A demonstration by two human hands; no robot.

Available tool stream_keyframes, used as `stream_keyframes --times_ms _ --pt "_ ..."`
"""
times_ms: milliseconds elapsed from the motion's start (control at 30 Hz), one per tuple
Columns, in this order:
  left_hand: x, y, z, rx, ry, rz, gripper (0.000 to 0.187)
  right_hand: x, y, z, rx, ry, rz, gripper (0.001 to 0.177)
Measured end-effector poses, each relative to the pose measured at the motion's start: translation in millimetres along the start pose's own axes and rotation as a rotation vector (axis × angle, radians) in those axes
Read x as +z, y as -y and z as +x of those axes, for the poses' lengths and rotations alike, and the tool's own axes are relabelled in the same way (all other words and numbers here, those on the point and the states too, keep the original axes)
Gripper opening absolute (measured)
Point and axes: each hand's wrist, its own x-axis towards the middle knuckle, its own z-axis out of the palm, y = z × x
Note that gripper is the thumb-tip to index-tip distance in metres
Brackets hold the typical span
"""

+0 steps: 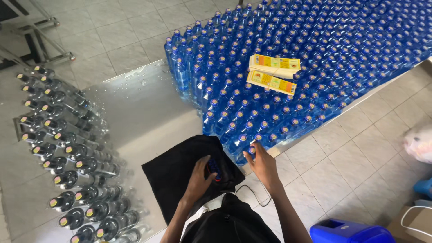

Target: The person picks up a water bottle, applies a yellow label to its body, and places it on a metal table. This process is repeated for several bottles, with the person handling labels and bottles throughout the video.

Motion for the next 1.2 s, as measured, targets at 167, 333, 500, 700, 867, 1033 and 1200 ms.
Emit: stream_keyframes --times_ms 167,333,500,700,867,1033,1200 --pt "37.1 -37.7 16.4 0.059 0.122 -0.033 0.095 -25.0 14.2 -2.8 -0.119 0.031 0.142 0.029" --pt "51.2 -92.3 9.9 0.264 -0.047 -0.207 0.078 -98.2 54.7 25.1 -0.209 0.234 0.356 0.039" --pt "62.9 -52.8 9.3 -0.239 -0.314 -0.348 0.055 -117.2 28.4 117.1 -0.442 0.227 0.502 0.039" --pt "42.0 -8.2 1.6 -0.734 -0.573 -0.231 0.062 -93.6 -133.3 249.9 -0.276 -0.146 -0.224 0.039" --pt "40.0 -3.6 8.6 -0.937 -0.532 0.028 0.069 -56.1 -188.1 292.3 -0.352 -0.037 -0.179 0.081" --pt "64.5 14.6 12.4 -0.946 -0.568 0.155 0.082 -65.0 -193.8 295.9 -0.392 -0.043 -0.006 0.087" --pt "68.6 -5.6 7.3 -0.674 -0.739 0.390 0.092 -97.0 -165.1 247.7 -0.385 -0.159 0.185 0.086"
